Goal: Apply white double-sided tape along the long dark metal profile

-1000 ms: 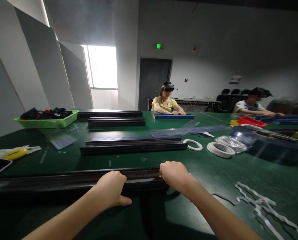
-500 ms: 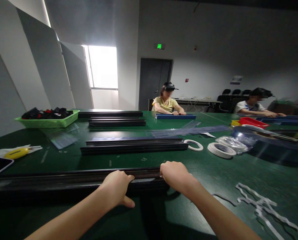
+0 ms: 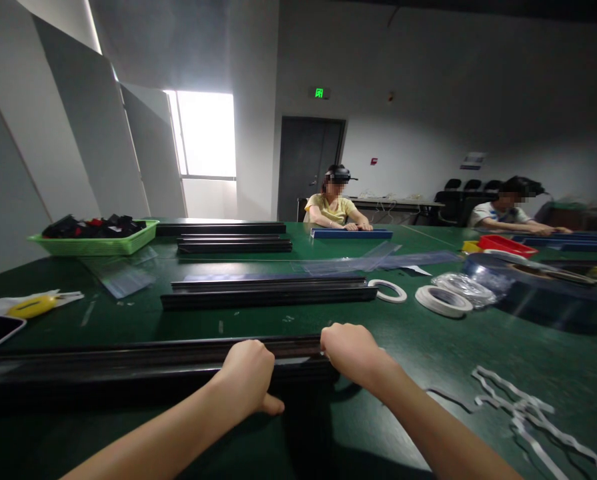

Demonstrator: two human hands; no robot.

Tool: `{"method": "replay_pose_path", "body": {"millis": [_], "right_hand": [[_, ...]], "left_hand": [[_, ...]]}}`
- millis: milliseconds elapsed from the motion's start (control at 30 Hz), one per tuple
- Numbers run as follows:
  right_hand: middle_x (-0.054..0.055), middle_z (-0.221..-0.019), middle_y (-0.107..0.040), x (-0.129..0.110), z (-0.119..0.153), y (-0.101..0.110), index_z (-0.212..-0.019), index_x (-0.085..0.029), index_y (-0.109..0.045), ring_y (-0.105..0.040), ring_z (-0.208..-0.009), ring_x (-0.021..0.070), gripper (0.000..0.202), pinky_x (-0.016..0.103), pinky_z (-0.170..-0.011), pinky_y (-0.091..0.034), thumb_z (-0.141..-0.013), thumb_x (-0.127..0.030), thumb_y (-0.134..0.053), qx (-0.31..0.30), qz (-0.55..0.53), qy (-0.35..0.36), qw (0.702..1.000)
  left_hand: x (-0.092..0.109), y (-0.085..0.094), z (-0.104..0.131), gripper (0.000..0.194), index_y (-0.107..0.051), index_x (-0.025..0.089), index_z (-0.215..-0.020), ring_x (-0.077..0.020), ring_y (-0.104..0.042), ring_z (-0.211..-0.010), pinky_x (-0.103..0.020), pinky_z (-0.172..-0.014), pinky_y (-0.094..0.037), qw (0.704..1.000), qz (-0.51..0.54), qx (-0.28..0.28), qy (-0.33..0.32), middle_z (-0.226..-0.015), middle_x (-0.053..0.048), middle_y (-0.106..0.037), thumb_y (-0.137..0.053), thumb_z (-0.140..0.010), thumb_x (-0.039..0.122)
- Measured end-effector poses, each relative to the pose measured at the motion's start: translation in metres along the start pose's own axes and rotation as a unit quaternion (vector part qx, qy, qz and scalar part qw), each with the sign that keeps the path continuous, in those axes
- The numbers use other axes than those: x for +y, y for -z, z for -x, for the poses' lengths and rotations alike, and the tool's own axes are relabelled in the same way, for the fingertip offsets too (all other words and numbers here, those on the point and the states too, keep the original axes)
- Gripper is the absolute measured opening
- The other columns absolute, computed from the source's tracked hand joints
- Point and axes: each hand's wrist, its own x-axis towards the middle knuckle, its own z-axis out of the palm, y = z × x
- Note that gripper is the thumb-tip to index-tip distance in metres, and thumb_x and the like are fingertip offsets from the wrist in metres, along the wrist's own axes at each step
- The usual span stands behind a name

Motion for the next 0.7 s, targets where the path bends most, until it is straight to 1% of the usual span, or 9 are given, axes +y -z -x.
{"method": "replay_pose_path", "body": {"millis": [67, 167, 333, 567, 700], "right_hand": [[0.015, -0.083, -0.074, 0.0, -0.0001, -0.0004, -0.081, -0.016, -0.075, -0.071, -0.083, 0.0289, 0.023, 0.034, -0.067, -0.053, -0.072, -0.008, -0.055, 0.0, 0.0, 0.0, 1.0], [0.015, -0.084, -0.074, -0.0012, 0.0008, 0.002, -0.08, -0.015, -0.075, -0.071, -0.083, 0.0288, 0.022, 0.033, -0.067, -0.053, -0.073, -0.009, -0.055, -0.005, 0.0, 0.0, 1.0], [0.015, -0.084, -0.074, -0.003, 0.0025, 0.0068, -0.079, -0.016, -0.075, -0.07, -0.083, 0.0289, 0.024, 0.033, -0.068, -0.053, -0.073, -0.008, -0.053, -0.012, 0.0, -0.002, 1.0], [0.015, -0.084, -0.074, -0.0023, 0.0007, 0.0049, -0.083, -0.016, -0.075, -0.07, -0.084, 0.027, 0.023, 0.03, -0.067, -0.051, -0.073, -0.008, -0.056, -0.015, 0.002, -0.005, 1.0], [0.014, -0.084, -0.074, -0.0027, 0.0003, 0.005, -0.083, -0.016, -0.075, -0.07, -0.083, 0.0266, 0.023, 0.029, -0.066, -0.05, -0.074, -0.009, -0.055, -0.018, 0.0, -0.009, 1.0]], "left_hand": [[0.0039, 0.0004, -0.0015, 0.06, -0.074, 0.009, -0.087, -0.0331, -0.069, -0.083, -0.039, -0.075, -0.056, 1.0, -0.016, 0.009, -0.011, -0.09, -0.019, -0.073, -0.065, -0.066, 0.064], [0.006, 0.0001, -0.0032, 0.059, -0.074, 0.009, -0.082, -0.0328, -0.069, -0.08, -0.039, -0.071, -0.056, 0.999, -0.028, 0.015, -0.022, -0.087, -0.019, -0.073, -0.063, -0.066, 0.064], [0.0045, -0.0009, -0.0038, 0.056, -0.073, 0.011, -0.087, -0.0329, -0.069, -0.082, -0.041, -0.074, -0.056, 1.0, -0.003, 0.004, -0.008, -0.088, -0.017, -0.073, -0.063, -0.065, 0.062], [0.0031, -0.0021, -0.0043, 0.061, -0.067, 0.014, -0.106, -0.0348, -0.069, -0.085, -0.043, -0.073, -0.055, 0.999, 0.021, 0.03, -0.018, -0.095, -0.017, -0.072, -0.067, -0.063, 0.057], [0.0017, -0.0038, -0.0067, 0.057, -0.066, 0.014, -0.103, -0.0344, -0.068, -0.085, -0.043, -0.072, -0.055, 0.998, 0.026, 0.046, -0.025, -0.095, -0.016, -0.072, -0.066, -0.065, 0.057]]}}
